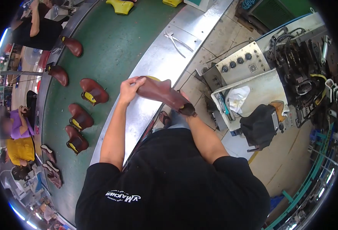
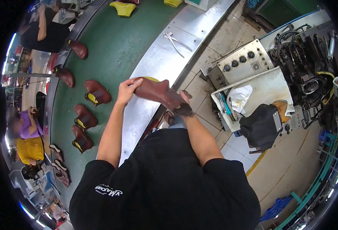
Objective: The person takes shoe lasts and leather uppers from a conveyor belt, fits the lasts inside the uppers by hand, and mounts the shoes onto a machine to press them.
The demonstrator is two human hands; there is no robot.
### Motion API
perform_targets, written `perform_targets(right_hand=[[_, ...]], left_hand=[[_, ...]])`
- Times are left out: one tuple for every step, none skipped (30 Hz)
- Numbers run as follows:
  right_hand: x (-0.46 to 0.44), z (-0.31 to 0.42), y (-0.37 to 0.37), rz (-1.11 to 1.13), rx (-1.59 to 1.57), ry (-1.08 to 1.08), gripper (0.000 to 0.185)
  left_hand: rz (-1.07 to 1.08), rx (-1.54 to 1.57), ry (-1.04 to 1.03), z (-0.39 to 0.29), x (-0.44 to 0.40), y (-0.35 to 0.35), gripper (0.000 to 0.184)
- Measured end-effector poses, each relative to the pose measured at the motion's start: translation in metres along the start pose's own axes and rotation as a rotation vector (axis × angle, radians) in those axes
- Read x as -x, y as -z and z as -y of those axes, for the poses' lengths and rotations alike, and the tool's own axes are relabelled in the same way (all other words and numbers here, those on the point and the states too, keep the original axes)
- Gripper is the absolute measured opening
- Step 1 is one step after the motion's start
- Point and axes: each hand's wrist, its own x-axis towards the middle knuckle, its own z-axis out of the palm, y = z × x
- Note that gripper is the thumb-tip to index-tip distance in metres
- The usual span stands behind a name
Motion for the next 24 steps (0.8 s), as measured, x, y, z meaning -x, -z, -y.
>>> perform_targets(right_hand=[[-0.008, -0.001, -0.001, 0.082, -0.038, -0.001, 0.055], [-0.013, -0.004, -0.001, 0.060, -0.028, 0.029, 0.054], [-0.012, -0.006, -0.015, 0.038, -0.017, 0.059, 0.053], [-0.010, -0.006, -0.019, -0.009, -0.017, 0.041, 0.052], [-0.009, -0.005, -0.023, -0.057, -0.016, 0.021, 0.050], [-0.011, -0.003, -0.025, -0.101, -0.016, 0.006, 0.049], [-0.023, -0.002, -0.010, -0.071, -0.013, 0.001, 0.047], [-0.034, -0.004, 0.006, -0.044, -0.008, -0.011, 0.046], [-0.036, -0.005, 0.005, -0.017, -0.005, -0.027, 0.044], [-0.037, -0.006, 0.004, -0.116, 0.087, 0.016, 0.043], [-0.036, -0.009, 0.004, -0.216, 0.177, 0.058, 0.041], [-0.035, -0.010, 0.006, -0.316, 0.268, 0.103, 0.040], [-0.035, -0.010, 0.008, -0.346, 0.224, 0.096, 0.033], [-0.035, -0.009, 0.009, -0.374, 0.183, 0.090, 0.026], [-0.035, -0.007, 0.008, -0.400, 0.141, 0.084, 0.020], [-0.034, -0.007, 0.007, -0.428, 0.141, 0.091, 0.020], [-0.033, -0.008, 0.007, -0.457, 0.135, 0.099, 0.021], [-0.032, -0.008, 0.001, -0.484, 0.128, 0.107, 0.021], [-0.031, -0.008, -0.005, -0.492, 0.125, 0.105, 0.024], [-0.032, -0.006, -0.010, -0.500, 0.122, 0.104, 0.028], [-0.031, -0.008, -0.008, -0.514, 0.118, 0.100, 0.032], [-0.030, -0.010, -0.006, -0.519, 0.134, 0.094, 0.031], [-0.033, -0.007, -0.006, -0.520, 0.156, 0.091, 0.031], [-0.032, -0.007, -0.006, -0.523, 0.175, 0.085, 0.030]], left_hand=[[-0.056, -0.026, -0.034, 0.015, -0.008, -0.002, 0.038], [-0.113, -0.051, -0.068, 0.029, -0.015, -0.006, 0.039], [-0.170, -0.076, -0.103, 0.036, -0.022, -0.008, 0.040], [-0.140, -0.020, -0.029, 0.035, -0.026, -0.010, 0.043], [-0.110, 0.038, 0.047, 0.034, -0.029, -0.014, 0.046], [-0.080, 0.095, 0.117, 0.030, -0.033, -0.017, 0.049], [-0.138, -0.025, 0.070, 0.025, -0.035, -0.019, 0.049], [-0.200, -0.143, 0.028, 0.022, -0.032, -0.020, 0.048], [-0.263, -0.265, -0.011, 0.023, -0.029, -0.021, 0.048], [-0.329, -0.268, -0.010, 0.027, -0.032, -0.025, 0.047], [-0.393, -0.272, -0.008, 0.033, -0.034, -0.030, 0.047], [-0.455, -0.276, -0.007, 0.034, -0.035, -0.035, 0.046], [-0.471, -0.281, -0.009, 0.036, -0.034, -0.037, 0.050], [-0.490, -0.285, -0.012, 0.036, -0.034, -0.039, 0.053], [-0.510, -0.289, -0.015, 0.033, -0.033, -0.041, 0.056], [-0.504, -0.222, 0.055, 0.031, -0.030, -0.043, 0.061], [-0.495, -0.158, 0.123, 0.029, -0.025, -0.044, 0.066], [-0.485, -0.096, 0.189, 0.027, -0.023, -0.044, 0.071], [-0.435, -0.146, 0.197, 0.024, -0.025, -0.044, 0.076], [-0.383, -0.195, 0.205, 0.022, -0.029, -0.045, 0.080], [-0.327, -0.244, 0.217, 0.022, -0.028, -0.047, 0.084], [-0.353, -0.259, 0.209, 0.021, -0.029, -0.050, 0.084], [-0.383, -0.269, 0.196, 0.018, -0.033, -0.052, 0.083], [-0.412, -0.283, 0.187, 0.015, -0.033, -0.053, 0.083]])
